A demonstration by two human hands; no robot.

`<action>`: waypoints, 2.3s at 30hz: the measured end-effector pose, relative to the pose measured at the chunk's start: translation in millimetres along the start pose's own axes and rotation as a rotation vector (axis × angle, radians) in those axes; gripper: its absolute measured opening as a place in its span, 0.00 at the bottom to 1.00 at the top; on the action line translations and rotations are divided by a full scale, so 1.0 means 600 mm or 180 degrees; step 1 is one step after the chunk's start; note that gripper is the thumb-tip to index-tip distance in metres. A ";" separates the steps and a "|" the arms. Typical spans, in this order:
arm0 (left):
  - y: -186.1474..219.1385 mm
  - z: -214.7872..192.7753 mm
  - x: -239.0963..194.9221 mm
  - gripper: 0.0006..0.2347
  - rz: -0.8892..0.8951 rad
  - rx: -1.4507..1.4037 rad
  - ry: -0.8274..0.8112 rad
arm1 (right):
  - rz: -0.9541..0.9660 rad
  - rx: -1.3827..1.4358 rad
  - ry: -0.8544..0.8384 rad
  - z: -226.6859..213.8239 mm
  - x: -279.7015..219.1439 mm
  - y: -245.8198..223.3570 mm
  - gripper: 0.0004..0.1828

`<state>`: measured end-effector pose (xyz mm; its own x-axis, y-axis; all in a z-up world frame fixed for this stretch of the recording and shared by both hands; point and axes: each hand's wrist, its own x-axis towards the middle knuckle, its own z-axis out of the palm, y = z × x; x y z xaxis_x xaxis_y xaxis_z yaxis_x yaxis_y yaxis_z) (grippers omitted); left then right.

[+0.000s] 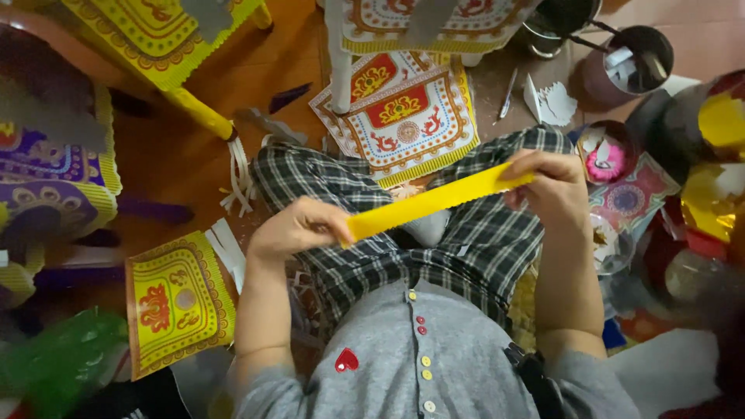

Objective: Assembling decorative paper structures by gluing printed panels onto paper bases

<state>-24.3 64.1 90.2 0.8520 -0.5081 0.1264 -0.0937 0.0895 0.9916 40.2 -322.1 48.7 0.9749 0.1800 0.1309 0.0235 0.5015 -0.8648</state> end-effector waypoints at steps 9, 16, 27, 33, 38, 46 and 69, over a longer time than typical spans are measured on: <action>-0.075 0.100 0.100 0.26 -0.0767 -0.0605 -0.1083 | -0.0069 -0.1639 -0.1911 0.124 0.061 -0.075 0.19; -0.144 0.129 0.101 0.10 -0.1209 -0.1102 0.0074 | 0.0606 -0.0652 -0.0996 0.093 0.047 0.008 0.21; -0.205 0.129 0.114 0.08 -0.0941 0.0963 0.0584 | 0.0512 -0.0742 0.0284 0.126 0.013 0.155 0.06; -0.152 0.154 0.117 0.11 -0.1320 -0.0413 0.0486 | 0.0598 -0.0874 0.0382 0.116 0.006 0.165 0.06; -0.180 0.148 0.113 0.15 -0.1589 -0.0623 0.0649 | 0.0551 -0.0861 0.0315 0.128 0.010 0.148 0.05; -0.162 0.164 0.113 0.11 -0.1395 -0.0456 0.0750 | 0.0554 -0.0371 0.0461 0.109 -0.007 0.188 0.06; -0.213 0.162 0.141 0.13 -0.1576 -0.0461 0.0558 | 0.0545 -0.0785 0.1472 0.065 0.024 0.172 0.04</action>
<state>9.8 -73.9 -22.8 0.8505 -0.3700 -0.3738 0.4020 -0.0009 0.9156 48.0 -234.7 -19.5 0.9637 -0.1769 -0.2001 -0.1470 0.2745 -0.9503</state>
